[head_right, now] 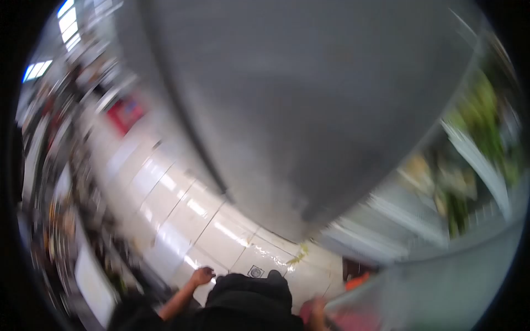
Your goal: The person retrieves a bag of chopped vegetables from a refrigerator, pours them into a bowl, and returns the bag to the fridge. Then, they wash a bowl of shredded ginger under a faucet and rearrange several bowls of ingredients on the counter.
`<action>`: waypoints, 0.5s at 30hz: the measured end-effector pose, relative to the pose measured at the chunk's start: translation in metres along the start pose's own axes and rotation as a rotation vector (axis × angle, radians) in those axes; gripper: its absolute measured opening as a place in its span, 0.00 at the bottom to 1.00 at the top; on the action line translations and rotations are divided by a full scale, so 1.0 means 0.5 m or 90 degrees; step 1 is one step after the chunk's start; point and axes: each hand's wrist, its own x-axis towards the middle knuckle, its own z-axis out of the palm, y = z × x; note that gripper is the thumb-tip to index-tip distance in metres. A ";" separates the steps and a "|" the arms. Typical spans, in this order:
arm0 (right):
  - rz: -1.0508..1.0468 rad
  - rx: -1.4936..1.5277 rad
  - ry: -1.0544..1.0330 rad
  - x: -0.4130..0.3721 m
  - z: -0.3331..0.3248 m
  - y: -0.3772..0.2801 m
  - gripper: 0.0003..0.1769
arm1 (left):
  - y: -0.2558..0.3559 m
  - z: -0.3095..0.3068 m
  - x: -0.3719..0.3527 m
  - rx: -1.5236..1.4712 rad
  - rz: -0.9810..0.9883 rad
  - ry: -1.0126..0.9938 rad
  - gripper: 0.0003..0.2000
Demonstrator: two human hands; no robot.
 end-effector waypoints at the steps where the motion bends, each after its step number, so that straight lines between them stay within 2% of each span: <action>1: 0.063 0.065 -0.092 -0.044 -0.020 -0.039 0.10 | -0.034 0.020 -0.011 -0.036 -0.025 0.061 0.24; 2: 0.086 0.089 -0.177 -0.052 -0.017 -0.070 0.10 | -0.035 -0.001 -0.050 -0.062 -0.040 0.080 0.20; 4: 0.051 0.081 -0.310 -0.024 0.002 -0.163 0.09 | -0.085 0.006 -0.118 -0.153 -0.057 0.159 0.19; 5: 0.033 0.075 -0.362 -0.012 0.009 -0.222 0.09 | -0.128 0.028 -0.142 -0.155 -0.095 0.172 0.18; 6: 0.012 0.060 -0.403 0.004 0.026 -0.289 0.09 | -0.142 0.027 -0.183 -0.215 -0.184 0.177 0.18; 11: -0.151 0.040 -0.518 -0.001 0.133 -0.645 0.09 | -0.273 0.069 -0.331 -0.288 -0.375 0.254 0.20; 13: -0.201 0.040 -0.555 -0.046 0.169 -0.760 0.08 | -0.352 0.072 -0.383 -0.315 -0.376 0.331 0.20; 15: -0.235 0.039 -0.593 -0.098 0.202 -0.838 0.08 | -0.411 0.008 -0.435 -0.361 -0.364 0.448 0.17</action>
